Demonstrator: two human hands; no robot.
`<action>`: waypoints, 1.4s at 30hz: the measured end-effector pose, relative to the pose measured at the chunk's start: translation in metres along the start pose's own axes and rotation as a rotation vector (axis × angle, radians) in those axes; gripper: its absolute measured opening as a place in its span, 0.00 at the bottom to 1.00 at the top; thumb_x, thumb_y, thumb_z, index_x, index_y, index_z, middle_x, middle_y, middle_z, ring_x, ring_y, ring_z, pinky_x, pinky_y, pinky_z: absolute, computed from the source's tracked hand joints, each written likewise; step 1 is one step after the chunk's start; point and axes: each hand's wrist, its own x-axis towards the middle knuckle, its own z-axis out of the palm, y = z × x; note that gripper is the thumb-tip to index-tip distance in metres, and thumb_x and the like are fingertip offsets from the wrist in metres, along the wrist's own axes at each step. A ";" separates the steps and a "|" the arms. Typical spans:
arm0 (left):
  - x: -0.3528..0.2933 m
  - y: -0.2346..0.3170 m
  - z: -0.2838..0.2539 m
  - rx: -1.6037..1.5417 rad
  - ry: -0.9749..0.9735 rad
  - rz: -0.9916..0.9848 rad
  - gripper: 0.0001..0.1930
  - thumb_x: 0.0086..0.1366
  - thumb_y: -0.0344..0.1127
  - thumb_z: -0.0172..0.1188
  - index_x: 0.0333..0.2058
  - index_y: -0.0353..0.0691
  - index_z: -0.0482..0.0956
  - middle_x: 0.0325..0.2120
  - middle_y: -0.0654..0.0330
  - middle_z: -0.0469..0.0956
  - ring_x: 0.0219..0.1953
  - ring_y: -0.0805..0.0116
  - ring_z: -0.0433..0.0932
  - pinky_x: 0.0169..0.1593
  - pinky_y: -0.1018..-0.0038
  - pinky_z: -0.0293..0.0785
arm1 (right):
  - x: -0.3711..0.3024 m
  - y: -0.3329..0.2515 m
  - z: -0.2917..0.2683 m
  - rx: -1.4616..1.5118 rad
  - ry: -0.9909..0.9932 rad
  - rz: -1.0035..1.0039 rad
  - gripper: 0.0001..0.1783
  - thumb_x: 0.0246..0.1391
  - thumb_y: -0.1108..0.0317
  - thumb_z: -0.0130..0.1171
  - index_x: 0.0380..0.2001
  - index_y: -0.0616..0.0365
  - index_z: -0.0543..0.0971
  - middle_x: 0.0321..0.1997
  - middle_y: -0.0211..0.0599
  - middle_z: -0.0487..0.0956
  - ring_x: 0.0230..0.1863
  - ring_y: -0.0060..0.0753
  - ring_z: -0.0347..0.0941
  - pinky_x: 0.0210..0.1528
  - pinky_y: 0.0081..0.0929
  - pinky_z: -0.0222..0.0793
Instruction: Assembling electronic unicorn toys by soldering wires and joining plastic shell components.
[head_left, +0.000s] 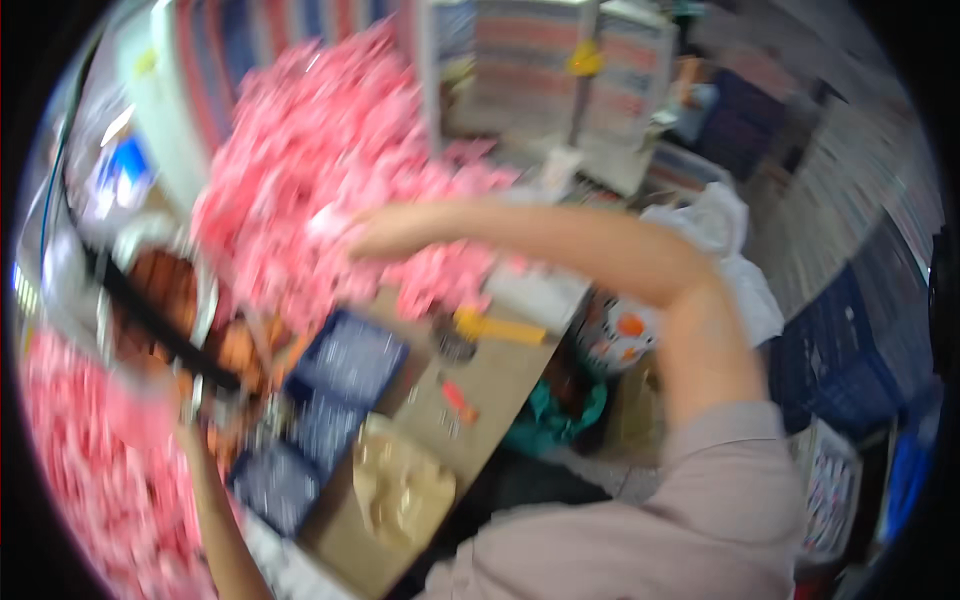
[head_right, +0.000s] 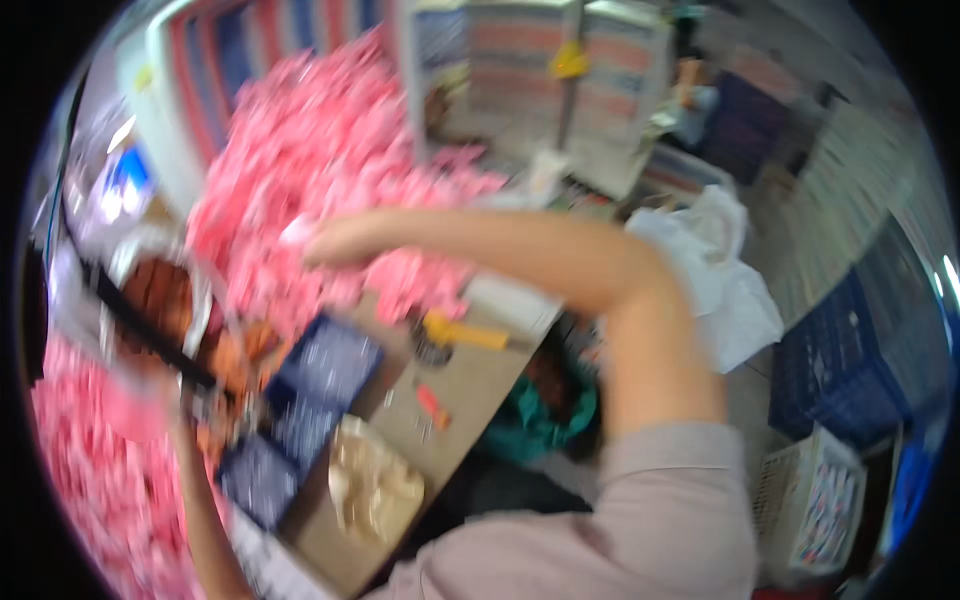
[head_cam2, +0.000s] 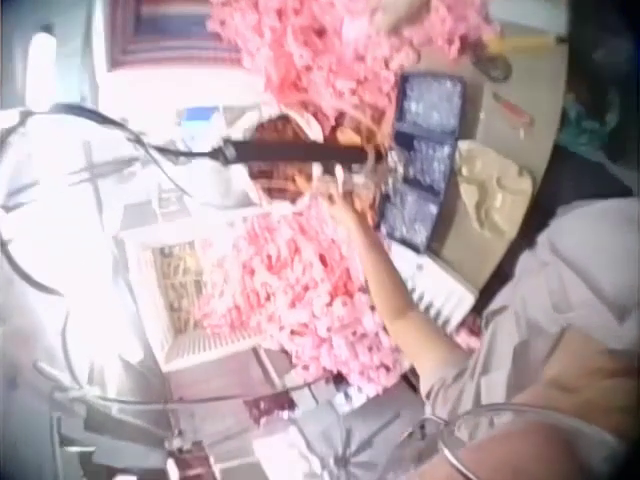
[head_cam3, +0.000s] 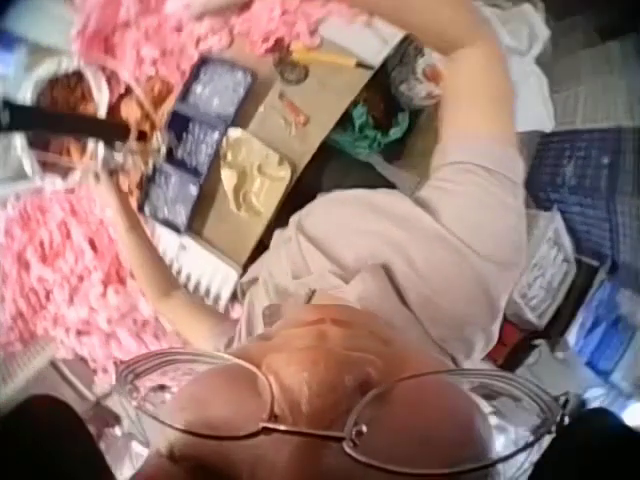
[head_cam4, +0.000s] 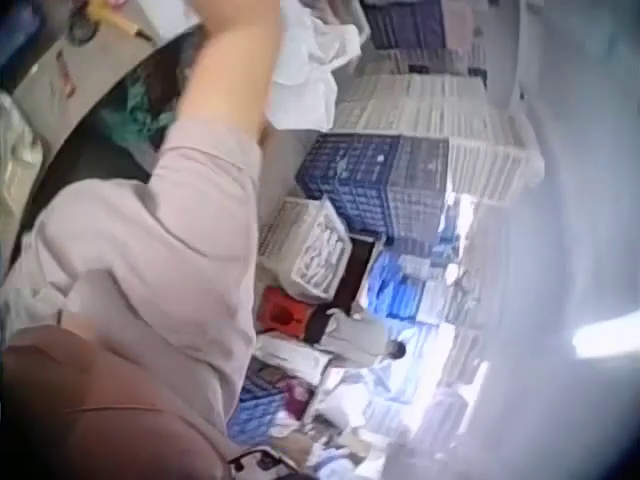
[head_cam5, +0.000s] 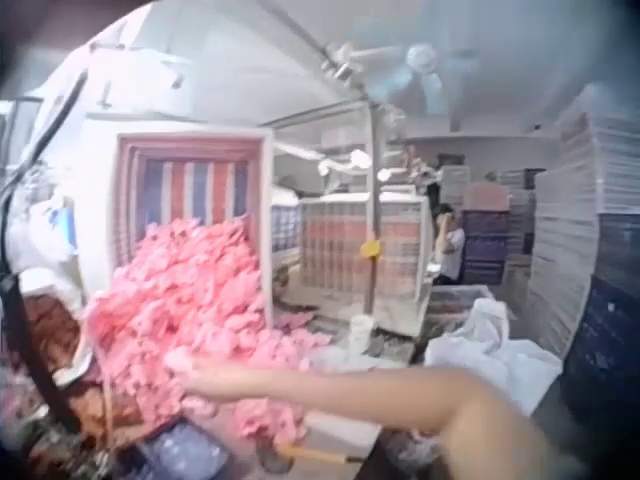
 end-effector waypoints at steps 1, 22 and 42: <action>-0.042 0.009 -0.042 -0.279 -0.094 -0.242 0.19 0.66 0.38 0.54 0.54 0.40 0.71 0.27 0.68 0.77 0.22 0.80 0.72 0.25 0.84 0.69 | -0.036 -0.125 -0.010 0.318 -0.130 0.543 0.22 0.57 0.52 0.54 0.48 0.56 0.74 0.35 0.33 0.78 0.35 0.24 0.73 0.32 0.24 0.70; -0.370 0.187 0.013 -0.601 0.024 -0.937 0.20 0.70 0.46 0.47 0.52 0.37 0.70 0.40 0.60 0.77 0.39 0.73 0.77 0.37 0.77 0.75 | -0.055 -0.198 0.226 -0.073 -0.009 -0.003 0.23 0.49 0.59 0.60 0.47 0.59 0.75 0.46 0.44 0.76 0.50 0.48 0.71 0.50 0.40 0.67; -0.330 0.197 0.148 -1.070 -0.132 -1.059 0.29 0.70 0.53 0.43 0.56 0.32 0.65 0.48 0.50 0.75 0.48 0.62 0.77 0.52 0.67 0.75 | -0.083 -0.159 0.240 1.147 -0.050 0.326 0.26 0.57 0.67 0.56 0.57 0.64 0.67 0.55 0.39 0.72 0.56 0.29 0.68 0.57 0.27 0.63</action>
